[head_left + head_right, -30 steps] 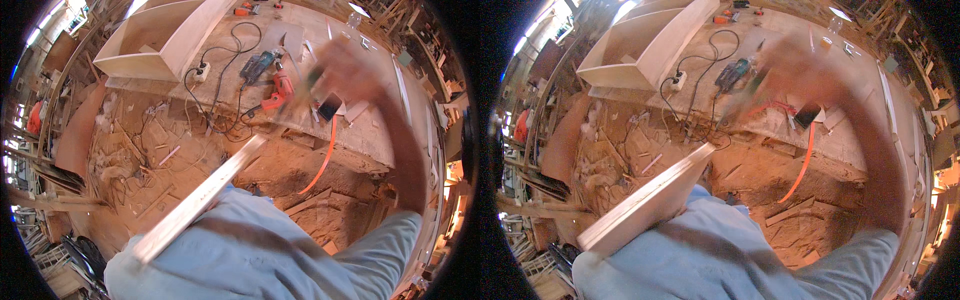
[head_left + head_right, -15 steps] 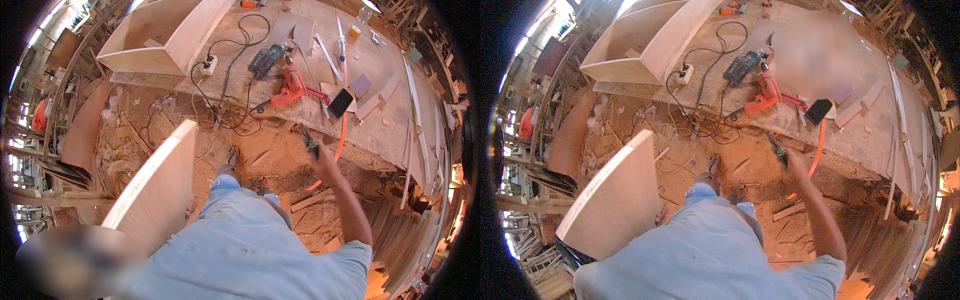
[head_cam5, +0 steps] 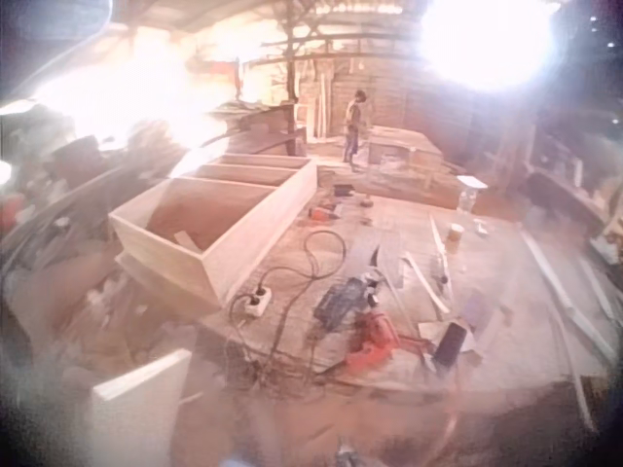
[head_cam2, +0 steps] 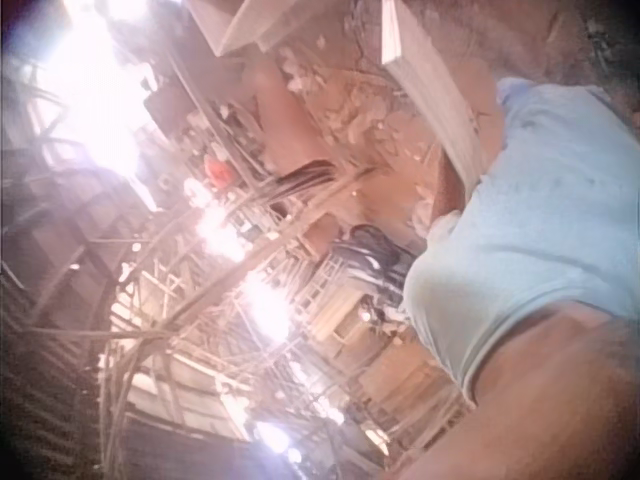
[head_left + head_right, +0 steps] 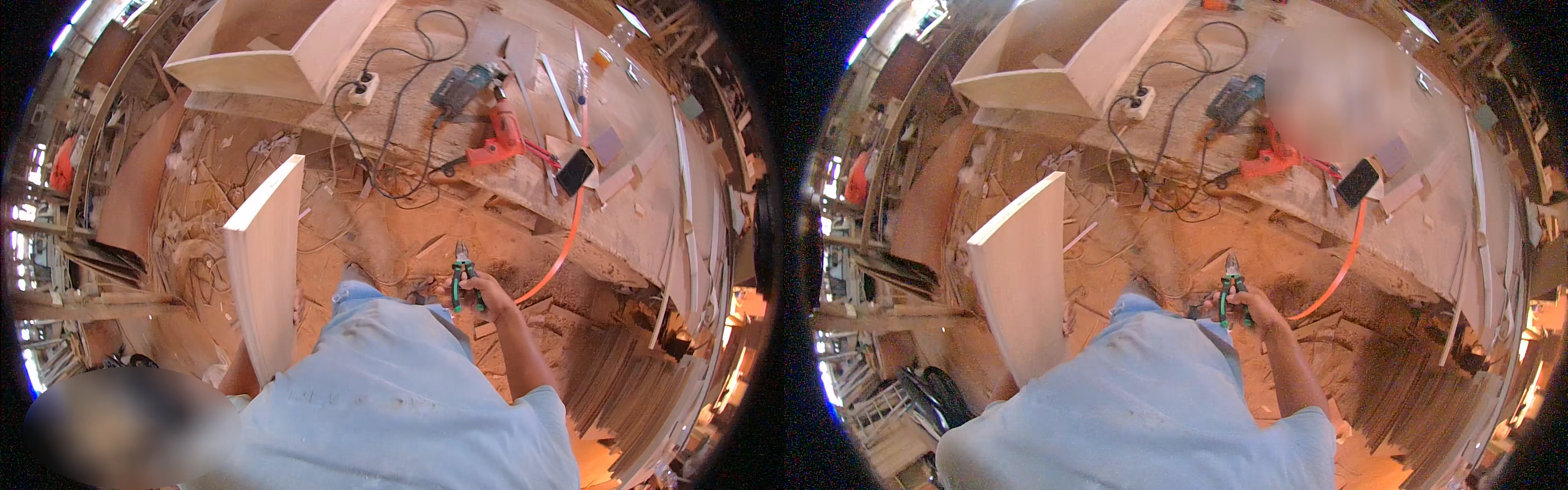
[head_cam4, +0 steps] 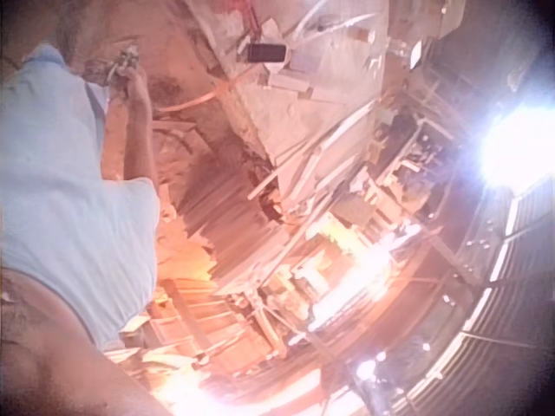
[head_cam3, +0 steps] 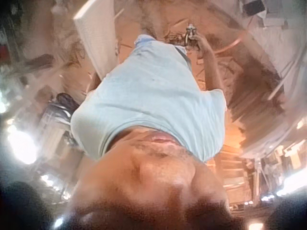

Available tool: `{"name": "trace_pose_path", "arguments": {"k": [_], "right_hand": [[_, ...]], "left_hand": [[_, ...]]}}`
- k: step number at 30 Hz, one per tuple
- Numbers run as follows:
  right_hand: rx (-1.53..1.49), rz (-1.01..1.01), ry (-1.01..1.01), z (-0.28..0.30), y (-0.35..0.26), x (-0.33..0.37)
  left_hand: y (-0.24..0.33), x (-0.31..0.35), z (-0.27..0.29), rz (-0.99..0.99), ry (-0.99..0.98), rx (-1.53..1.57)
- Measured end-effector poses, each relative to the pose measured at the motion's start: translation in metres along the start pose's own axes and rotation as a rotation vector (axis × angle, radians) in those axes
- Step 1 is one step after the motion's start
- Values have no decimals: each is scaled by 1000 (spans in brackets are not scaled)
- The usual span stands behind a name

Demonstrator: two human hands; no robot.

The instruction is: The person fits wooden dividers into a cabinet frame, uses pliers to trim a piece of wood, marks measurements with a pencil and square, and places small wooden blocks inside the compartments.

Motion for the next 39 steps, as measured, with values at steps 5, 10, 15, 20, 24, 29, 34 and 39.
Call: {"name": "trace_pose_path", "arguments": {"k": [5,10,15,20,24,29,34,39], "right_hand": [[135,-46,-4,-21,3,-48],[362,-276,167,-47,-2,-94],[419,-32,393,-41,-24,-128],[1127,403,816,-131,-174,-145],[1353,548,1253,-156,-286,-195],[1535,792,1244,-195,-314,-244],[1030,735,232,-416,-219,-229],[1180,807,157,-597,-162,-238]], "left_hand": [[-11,14,53,-46,37,117],[-35,39,115,-92,63,304],[-62,54,171,-216,-132,698],[-15,92,206,-253,260,445],[92,114,226,-308,783,-118],[239,179,221,-536,1292,-810],[291,193,249,-237,1561,-1175],[358,159,269,-243,1526,-1511]]}}
Point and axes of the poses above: each hand's wrist, its own x-axis away from the middle knuckle, its own z-axis out of the back of the hand, y = z × x, the point moved 3 cm from there along -x, towards the middle knuckle, and after that the axes turned 14 degrees about -z, right-handed, at the moved point
